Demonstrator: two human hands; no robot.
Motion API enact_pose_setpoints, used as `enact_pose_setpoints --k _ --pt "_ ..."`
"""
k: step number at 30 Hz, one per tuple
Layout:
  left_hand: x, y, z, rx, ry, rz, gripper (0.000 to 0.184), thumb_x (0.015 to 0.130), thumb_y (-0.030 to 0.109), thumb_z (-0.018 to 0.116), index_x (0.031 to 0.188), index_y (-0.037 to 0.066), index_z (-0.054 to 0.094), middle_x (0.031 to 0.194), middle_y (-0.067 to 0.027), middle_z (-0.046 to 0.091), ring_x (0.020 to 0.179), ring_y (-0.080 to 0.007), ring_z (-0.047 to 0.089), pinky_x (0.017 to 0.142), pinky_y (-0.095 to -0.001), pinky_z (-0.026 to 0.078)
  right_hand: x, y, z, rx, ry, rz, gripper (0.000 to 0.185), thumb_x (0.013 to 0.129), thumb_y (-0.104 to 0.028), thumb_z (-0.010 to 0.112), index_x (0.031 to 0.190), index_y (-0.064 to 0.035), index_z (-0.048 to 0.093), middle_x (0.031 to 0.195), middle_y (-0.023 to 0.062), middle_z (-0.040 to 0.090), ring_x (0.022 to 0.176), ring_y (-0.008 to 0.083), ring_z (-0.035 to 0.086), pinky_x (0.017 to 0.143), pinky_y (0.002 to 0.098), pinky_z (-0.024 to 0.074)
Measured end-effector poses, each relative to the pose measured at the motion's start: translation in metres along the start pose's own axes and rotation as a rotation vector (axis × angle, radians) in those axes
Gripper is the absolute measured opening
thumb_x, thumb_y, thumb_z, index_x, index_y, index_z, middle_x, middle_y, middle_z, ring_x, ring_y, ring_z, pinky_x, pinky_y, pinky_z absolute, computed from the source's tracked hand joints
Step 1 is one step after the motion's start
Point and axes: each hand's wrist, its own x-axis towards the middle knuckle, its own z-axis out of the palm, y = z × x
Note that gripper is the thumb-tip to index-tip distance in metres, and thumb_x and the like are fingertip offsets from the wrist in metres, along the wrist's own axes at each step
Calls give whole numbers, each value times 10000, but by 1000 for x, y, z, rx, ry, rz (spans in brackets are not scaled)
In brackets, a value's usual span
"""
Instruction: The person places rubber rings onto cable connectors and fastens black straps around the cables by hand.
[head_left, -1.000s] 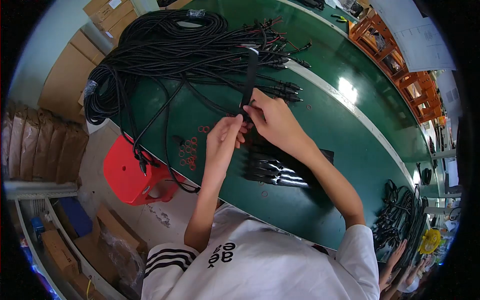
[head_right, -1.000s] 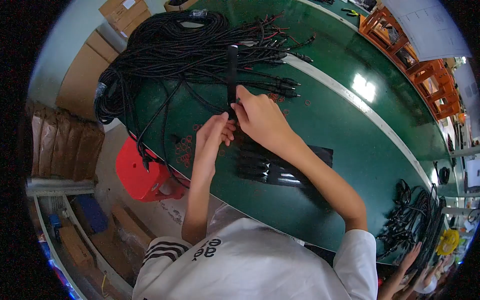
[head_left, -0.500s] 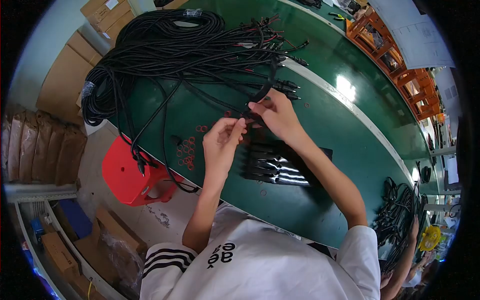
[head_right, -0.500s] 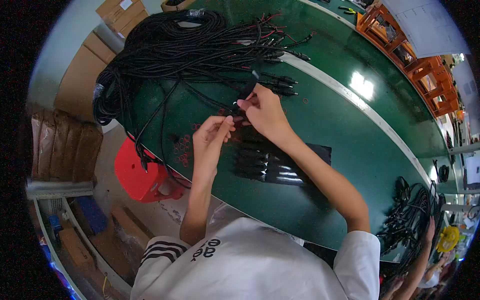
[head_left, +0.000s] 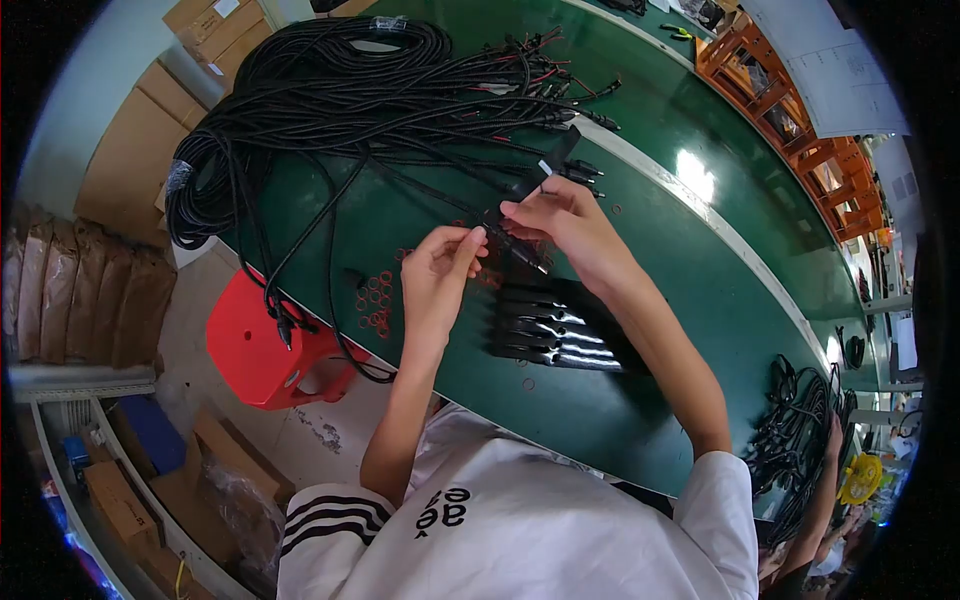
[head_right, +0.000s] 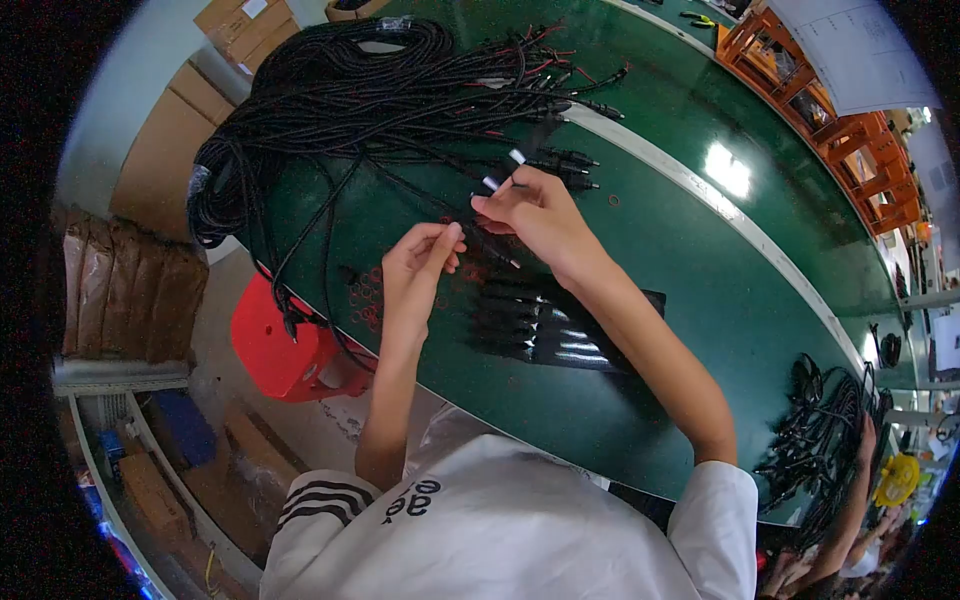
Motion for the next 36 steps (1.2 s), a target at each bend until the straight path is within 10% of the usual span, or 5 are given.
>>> enact_pose_setpoints --k 7,26,28,36 --pt "-2 -3 10 -77 81 -52 183 929 176 683 970 -3 686 839 -41 675 684 -69 558 628 -216 433 0 16 11 -293 160 -475 157 857 -32 684 799 38 555 702 95 633 670 114 623 587 286 504" --pt "2 9 18 -433 53 -160 160 911 146 702 991 9 684 887 -35 653 816 -103 622 756 -244 513 -12 11 17 -412 172 -463 141 825 -62 702 812 27 594 769 130 666 697 232 657 625 316 499" --pt "3 7 15 -478 59 -202 156 908 141 704 999 15 691 918 -29 661 804 -90 615 766 -235 512 -9 18 17 -656 363 -751 156 820 -73 721 805 15 592 754 94 633 718 209 626 654 287 481" --pt "4 6 15 -533 29 -229 310 943 146 657 1231 41 617 1155 2 634 990 -71 576 879 -234 464 2 22 13 84 17 -287 168 872 -97 703 807 -55 554 767 -24 569 761 71 536 671 244 410"
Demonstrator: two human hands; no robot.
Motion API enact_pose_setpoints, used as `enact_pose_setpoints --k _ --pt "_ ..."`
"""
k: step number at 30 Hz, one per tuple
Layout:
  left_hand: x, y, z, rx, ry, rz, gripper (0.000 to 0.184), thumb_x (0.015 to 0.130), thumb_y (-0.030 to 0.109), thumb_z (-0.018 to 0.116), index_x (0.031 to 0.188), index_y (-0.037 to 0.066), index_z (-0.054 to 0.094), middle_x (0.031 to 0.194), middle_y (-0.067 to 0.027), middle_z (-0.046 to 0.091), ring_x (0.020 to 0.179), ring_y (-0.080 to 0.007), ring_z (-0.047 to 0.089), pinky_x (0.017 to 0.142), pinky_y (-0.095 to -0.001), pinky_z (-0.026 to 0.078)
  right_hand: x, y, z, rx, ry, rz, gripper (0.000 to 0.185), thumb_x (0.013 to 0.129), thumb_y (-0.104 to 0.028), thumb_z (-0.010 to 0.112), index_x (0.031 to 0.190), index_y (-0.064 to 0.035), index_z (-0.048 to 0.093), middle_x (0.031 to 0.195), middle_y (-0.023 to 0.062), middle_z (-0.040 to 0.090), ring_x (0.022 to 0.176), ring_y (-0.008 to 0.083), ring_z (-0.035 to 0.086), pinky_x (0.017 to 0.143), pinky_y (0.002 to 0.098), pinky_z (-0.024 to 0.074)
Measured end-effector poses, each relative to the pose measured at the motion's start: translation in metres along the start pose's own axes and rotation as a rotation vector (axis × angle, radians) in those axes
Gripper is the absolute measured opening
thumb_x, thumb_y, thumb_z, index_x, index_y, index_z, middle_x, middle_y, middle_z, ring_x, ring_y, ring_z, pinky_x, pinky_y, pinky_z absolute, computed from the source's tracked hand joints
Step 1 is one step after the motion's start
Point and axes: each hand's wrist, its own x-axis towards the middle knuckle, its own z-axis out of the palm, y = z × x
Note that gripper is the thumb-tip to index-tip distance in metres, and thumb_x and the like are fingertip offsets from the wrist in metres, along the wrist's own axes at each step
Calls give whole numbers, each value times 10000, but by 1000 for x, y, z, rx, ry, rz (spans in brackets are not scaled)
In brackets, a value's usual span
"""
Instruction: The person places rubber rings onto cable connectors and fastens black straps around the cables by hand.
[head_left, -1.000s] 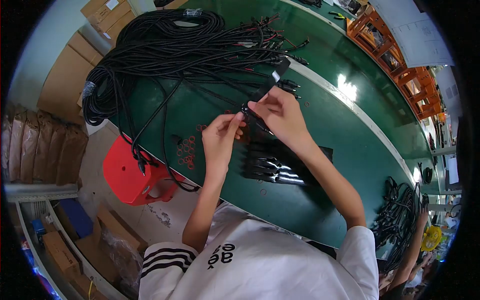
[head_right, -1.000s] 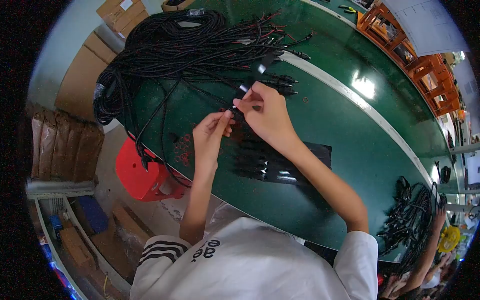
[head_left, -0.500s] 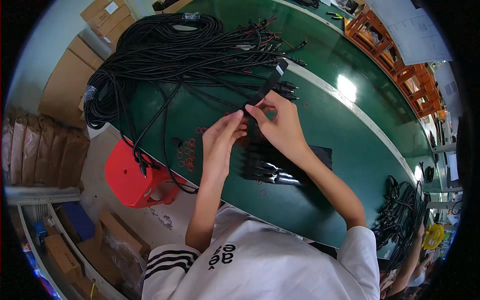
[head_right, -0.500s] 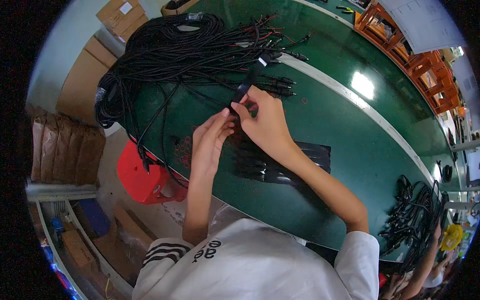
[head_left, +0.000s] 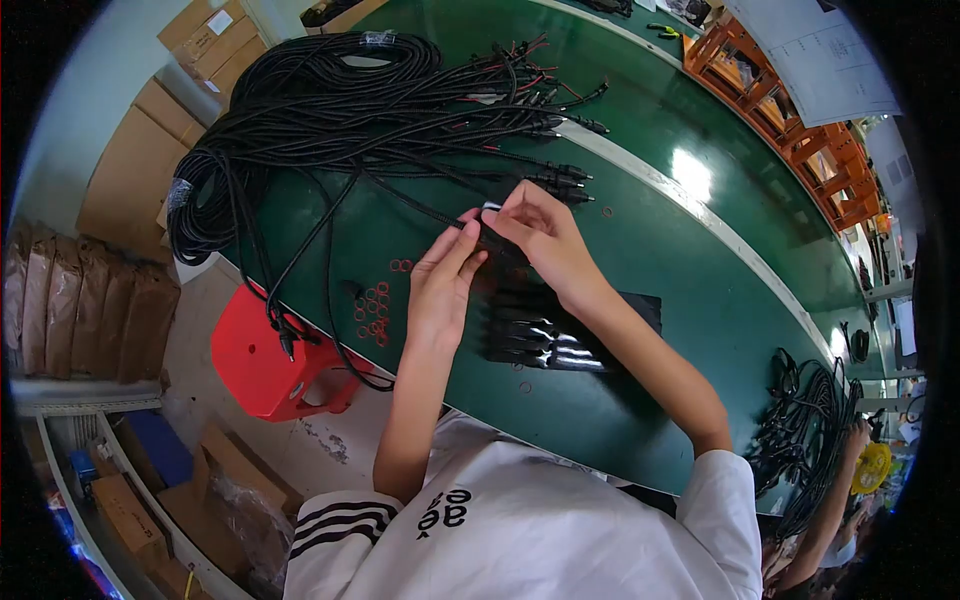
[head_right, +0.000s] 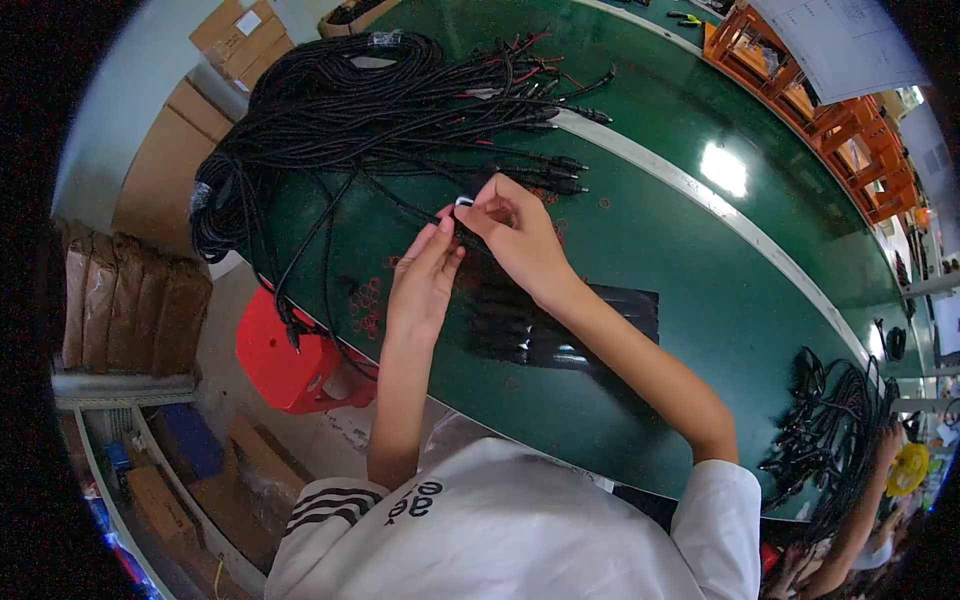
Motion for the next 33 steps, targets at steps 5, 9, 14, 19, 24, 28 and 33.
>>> enact_pose_setpoints --k 5,9,14,19,24,28,33 --pt "3 2 7 -27 -93 85 434 964 120 614 1373 38 495 1184 9 603 1057 -78 541 963 -248 409 2 -4 2 -46 29 -8 176 888 -119 686 802 -78 539 793 -35 575 751 49 523 666 222 380" --pt "12 -8 0 -58 -145 169 456 966 82 590 1388 31 425 1098 -2 597 1047 -89 536 976 -257 400 0 -26 8 157 60 392 178 908 -190 670 813 -122 536 817 -38 589 756 71 564 669 245 421" --pt "16 -10 -5 -154 -149 196 424 957 63 600 1347 28 436 1078 -30 606 999 -112 550 959 -264 416 7 -41 5 197 -19 706 188 915 -226 660 814 -133 531 813 -29 596 729 86 596 620 246 442" --pt "16 -10 1 -202 -62 197 375 940 59 629 1301 16 534 999 -12 644 1019 -110 564 1013 -277 370 13 -31 6 259 -46 612 193 914 -192 641 814 -128 489 767 -7 587 578 67 471 541 221 365" --pt "16 -6 -5 -119 -55 148 321 939 45 625 1255 0 581 1046 -39 650 1022 -119 593 997 -273 419 13 -22 1 123 -12 466 188 913 -194 631 827 -141 472 728 -4 585 564 53 436 520 213 327" --pt "19 -3 -7 -64 -114 108 343 939 35 622 1264 -12 523 1119 -81 623 1043 -146 602 953 -258 492 18 -19 -4 -32 12 396 196 903 -220 661 873 -125 492 703 -1 595 583 57 492 532 237 382" --pt "24 -3 -5 -87 -104 114 323 930 14 621 1237 -20 527 1143 -105 622 1061 -166 608 975 -263 494 18 -11 -3 -582 145 -245 221 839 -181 734 875 -32 575 730 63 607 700 201 591 650 335 480"
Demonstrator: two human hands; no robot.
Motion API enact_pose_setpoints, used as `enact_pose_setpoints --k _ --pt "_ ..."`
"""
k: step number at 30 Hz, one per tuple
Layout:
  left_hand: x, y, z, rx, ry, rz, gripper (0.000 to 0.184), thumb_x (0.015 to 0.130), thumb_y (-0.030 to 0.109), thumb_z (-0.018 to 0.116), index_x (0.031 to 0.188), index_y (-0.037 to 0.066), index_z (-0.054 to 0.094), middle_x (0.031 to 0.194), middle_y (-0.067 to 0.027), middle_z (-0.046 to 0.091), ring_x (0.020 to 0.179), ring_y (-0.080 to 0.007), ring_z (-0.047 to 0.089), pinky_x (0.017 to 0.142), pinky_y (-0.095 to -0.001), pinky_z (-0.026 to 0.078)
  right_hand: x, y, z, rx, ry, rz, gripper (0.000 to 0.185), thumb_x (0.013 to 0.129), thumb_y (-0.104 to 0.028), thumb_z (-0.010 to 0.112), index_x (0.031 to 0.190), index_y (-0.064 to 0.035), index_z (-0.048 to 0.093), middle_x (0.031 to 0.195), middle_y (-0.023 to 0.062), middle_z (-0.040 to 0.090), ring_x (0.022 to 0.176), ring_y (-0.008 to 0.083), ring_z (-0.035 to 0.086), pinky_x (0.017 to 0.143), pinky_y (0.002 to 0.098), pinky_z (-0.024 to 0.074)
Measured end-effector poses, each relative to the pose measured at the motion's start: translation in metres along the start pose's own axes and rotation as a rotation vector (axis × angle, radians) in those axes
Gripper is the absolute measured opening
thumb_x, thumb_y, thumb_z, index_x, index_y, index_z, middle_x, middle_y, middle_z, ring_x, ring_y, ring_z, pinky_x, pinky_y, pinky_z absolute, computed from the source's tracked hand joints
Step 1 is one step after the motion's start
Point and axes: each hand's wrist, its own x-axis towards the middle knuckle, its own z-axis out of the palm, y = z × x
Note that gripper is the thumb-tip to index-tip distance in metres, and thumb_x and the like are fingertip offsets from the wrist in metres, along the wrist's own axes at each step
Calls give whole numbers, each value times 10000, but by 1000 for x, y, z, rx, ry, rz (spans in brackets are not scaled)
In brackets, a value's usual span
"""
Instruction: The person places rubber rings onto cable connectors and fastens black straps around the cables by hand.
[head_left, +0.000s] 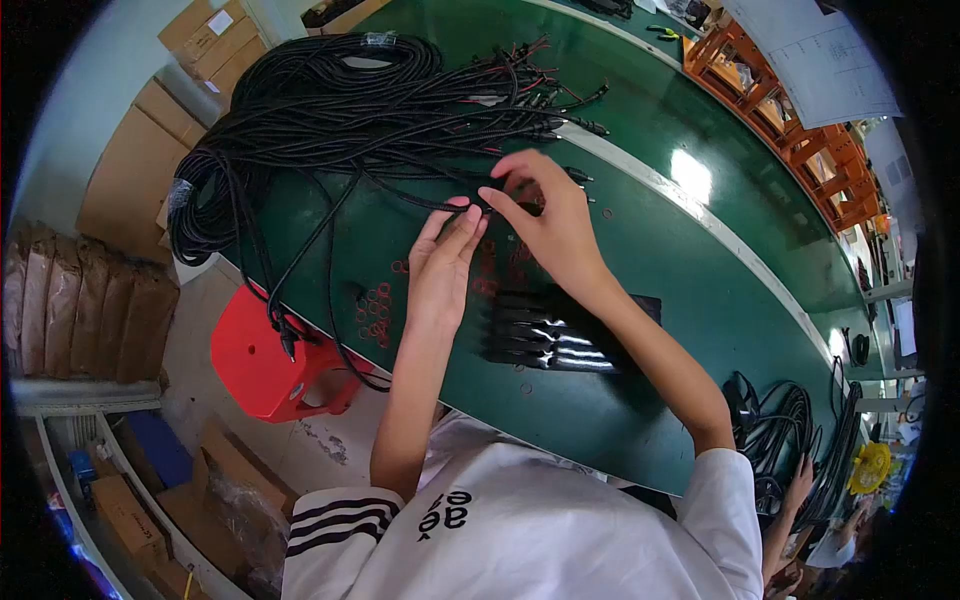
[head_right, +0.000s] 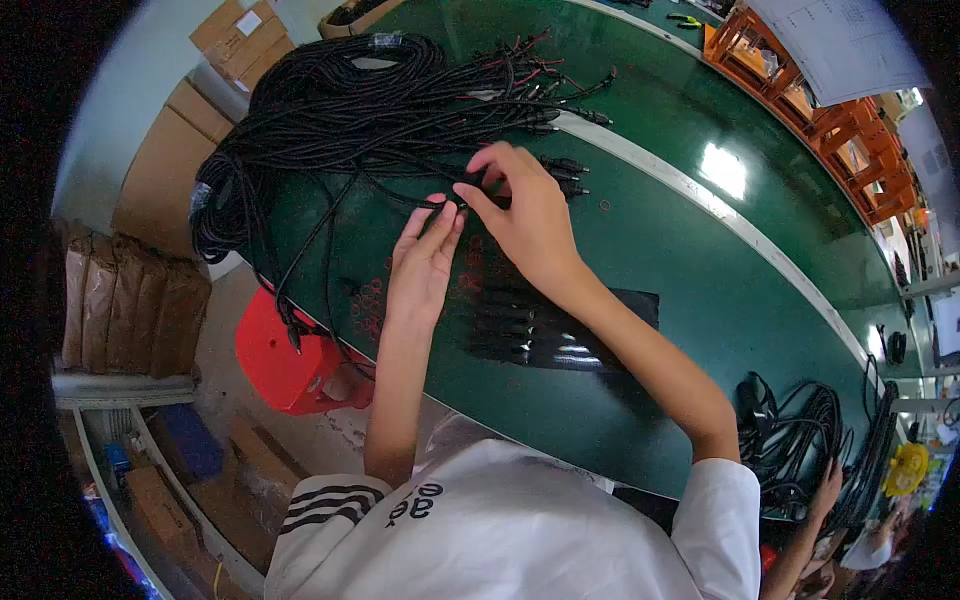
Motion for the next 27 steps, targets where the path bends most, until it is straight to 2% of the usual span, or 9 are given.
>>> enact_pose_setpoints --k 1,2,7,11,13,19,21,24,27 --pt "0 1 2 -11 5 4 322 926 9 624 1232 -22 527 1145 -107 622 1067 -171 608 984 -262 491 1 1 2 -268 145 -397 230 813 -167 754 873 -2 604 748 91 610 762 261 617 703 366 499" --pt "1 2 3 -11 5 3 322 926 9 624 1232 -22 527 1145 -107 622 1067 -171 608 984 -262 491 0 3 2 -242 136 -423 191 790 -150 753 843 -4 641 796 121 615 831 325 605 748 390 492" --pt "8 13 8 25 -43 80 225 935 26 613 1158 5 591 1034 -68 672 1039 -136 625 1008 -290 466 1 -6 -4 -209 34 -418 165 812 -138 738 866 -18 640 813 136 623 792 332 590 731 410 486" --pt "24 23 6 19 -170 158 239 930 53 638 1165 29 607 1014 -40 668 948 -101 605 917 -237 429 10 -7 -10 -147 -170 -373 178 833 -118 717 853 12 597 806 160 602 738 352 559 687 413 461" --pt "25 31 13 80 -118 153 234 928 70 649 1158 38 614 1030 -36 658 926 -89 583 887 -230 403 15 -13 -11 -137 -118 -426 180 838 -109 710 866 22 589 803 163 592 727 350 556 673 404 456" --pt "28 34 20 209 -77 219 212 931 62 642 1141 60 611 1069 -49 646 994 -104 575 938 -255 401 20 -17 -13 -81 -202 -351 161 855 -85 689 929 33 609 798 162 571 692 341 554 613 371 454" --pt "27 35 20 115 -243 143 226 956 84 611 1175 77 553 1176 -82 585 1103 -152 535 1017 -301 375 19 -17 -14 -18 -227 -332 151 859 -80 683 928 33 611 801 163 568 679 339 550 594 363 452" --pt "26 34 20 84 -211 102 193 943 64 629 1131 72 587 1008 -45 653 1004 -115 585 938 -270 414 20 -19 -20 -58 -283 -274 175 887 -135 667 896 29 609 791 177 589 676 369 566 590 389 459" --pt "30 31 11 120 -225 107 193 942 65 631 1130 66 591 1007 -45 661 1004 -110 588 929 -272 423 19 -20 -23 -170 -329 -253 230 920 -210 632 878 12 596 777 198 616 697 401 597 594 431 468"
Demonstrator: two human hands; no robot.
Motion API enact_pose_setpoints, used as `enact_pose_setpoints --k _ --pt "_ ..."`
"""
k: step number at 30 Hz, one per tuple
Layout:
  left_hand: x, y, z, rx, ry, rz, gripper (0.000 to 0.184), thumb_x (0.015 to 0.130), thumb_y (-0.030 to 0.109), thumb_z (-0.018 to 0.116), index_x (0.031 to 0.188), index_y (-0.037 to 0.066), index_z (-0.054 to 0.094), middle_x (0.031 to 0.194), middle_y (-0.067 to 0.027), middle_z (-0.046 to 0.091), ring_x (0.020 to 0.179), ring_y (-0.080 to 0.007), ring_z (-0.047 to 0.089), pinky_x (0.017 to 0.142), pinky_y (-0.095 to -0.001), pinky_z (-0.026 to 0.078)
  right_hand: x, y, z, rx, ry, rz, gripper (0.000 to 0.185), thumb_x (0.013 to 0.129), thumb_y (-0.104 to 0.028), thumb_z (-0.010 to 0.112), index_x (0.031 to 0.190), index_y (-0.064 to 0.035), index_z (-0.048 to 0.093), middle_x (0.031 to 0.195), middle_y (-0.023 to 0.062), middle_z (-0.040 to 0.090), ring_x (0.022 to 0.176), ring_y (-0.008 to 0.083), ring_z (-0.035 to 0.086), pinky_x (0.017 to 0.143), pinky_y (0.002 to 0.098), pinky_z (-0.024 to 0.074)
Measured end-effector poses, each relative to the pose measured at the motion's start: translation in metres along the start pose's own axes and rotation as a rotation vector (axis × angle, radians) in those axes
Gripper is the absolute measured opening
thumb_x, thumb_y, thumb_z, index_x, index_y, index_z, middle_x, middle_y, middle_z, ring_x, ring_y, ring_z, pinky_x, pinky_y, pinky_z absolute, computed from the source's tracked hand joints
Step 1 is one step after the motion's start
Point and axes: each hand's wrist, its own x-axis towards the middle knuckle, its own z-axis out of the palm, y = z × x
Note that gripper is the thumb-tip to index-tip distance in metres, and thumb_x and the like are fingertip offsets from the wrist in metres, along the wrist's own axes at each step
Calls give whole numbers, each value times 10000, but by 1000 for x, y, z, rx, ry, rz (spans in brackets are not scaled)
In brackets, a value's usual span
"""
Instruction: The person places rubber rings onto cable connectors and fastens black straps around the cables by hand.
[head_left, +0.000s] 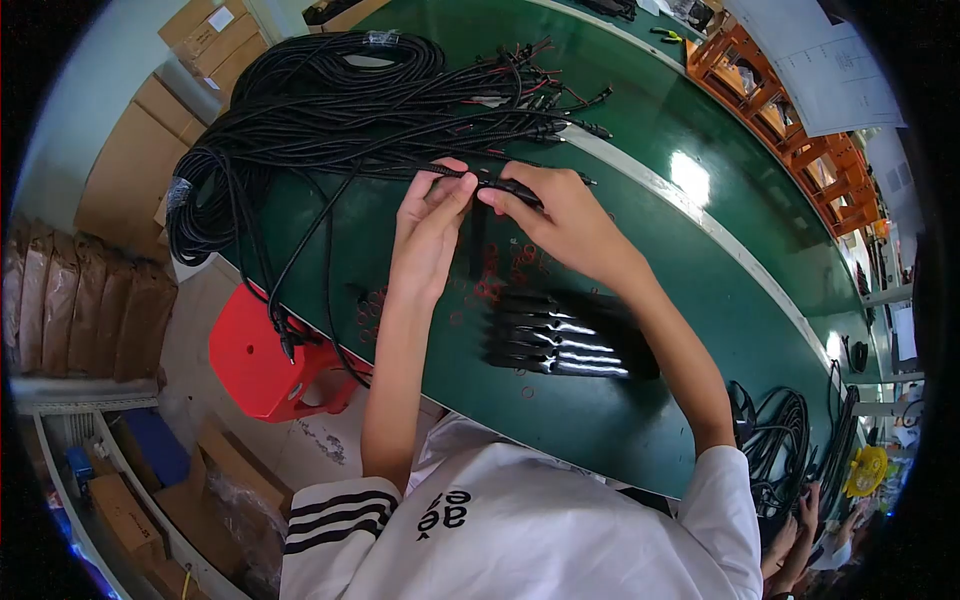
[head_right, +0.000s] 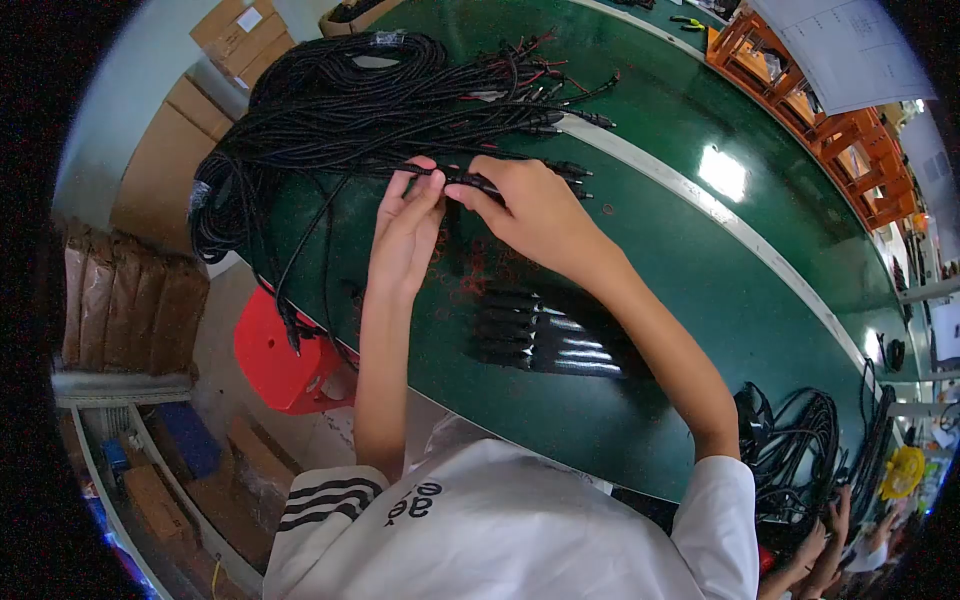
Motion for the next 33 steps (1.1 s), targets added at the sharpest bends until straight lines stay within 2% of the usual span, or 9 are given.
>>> enact_pose_setpoints --k 9,13,15,19,23,26,29,30,33 --pt "-5 8 14 73 98 -177 251 941 135 649 1166 27 616 1051 -47 649 1009 -115 583 919 -261 427 -9 -6 3 -323 78 58 247 946 -268 586 928 -22 572 756 193 630 713 395 627 616 471 500" --pt "-5 17 17 149 79 -225 221 917 125 684 1102 6 655 1005 -40 674 921 -110 619 844 -247 470 -16 1 1 -341 85 -100 265 948 -283 595 975 -21 570 827 167 622 764 354 629 644 436 501" --pt "-7 18 8 247 88 -178 224 950 152 636 1123 11 643 1086 -75 656 1043 -143 594 925 -270 446 -21 -3 -3 -265 115 -173 271 947 -286 601 992 -21 568 853 161 616 781 338 627 651 419 499" --pt "-22 38 -4 84 55 -237 146 953 140 624 1044 27 636 1026 -58 650 960 -142 604 889 -270 455 -37 -35 -28 -229 200 99 275 941 -276 622 996 -16 554 861 157 607 743 306 628 632 392 484" --pt "-56 82 -11 425 12 -454 268 969 271 613 1015 9 642 883 -38 627 734 -94 577 559 -233 419 -73 -49 -21 -225 66 156 225 931 -237 624 885 -32 544 716 141 616 615 338 620 543 430 475" --pt "-88 97 -24 779 59 -567 239 954 256 638 990 20 629 693 -7 604 555 -78 520 508 -224 385 -95 -53 7 -314 -103 151 259 928 -248 611 806 -34 530 708 143 624 628 339 635 528 435 491" --pt "-117 98 -30 1153 175 -464 208 933 210 662 985 18 601 685 -44 619 579 -85 555 518 -256 406 -105 -53 38 -412 -123 145 259 920 -245 613 787 -42 522 702 116 608 635 294 642 502 399 498" --pt "-128 93 -30 1315 179 -292 267 906 221 693 1015 16 561 685 -88 627 596 -163 604 543 -321 437 -106 -53 44 -462 -69 140 243 914 -232 617 790 -47 520 709 106 593 642 273 638 496 381 500" --pt "-140 90 -17 1678 244 -245 358 891 288 704 1055 19 534 679 -106 620 620 -271 620 578 -386 460 -109 -54 57 -529 16 138 214 904 -204 622 793 -54 516 720 90 558 652 239 620 488 353 502"
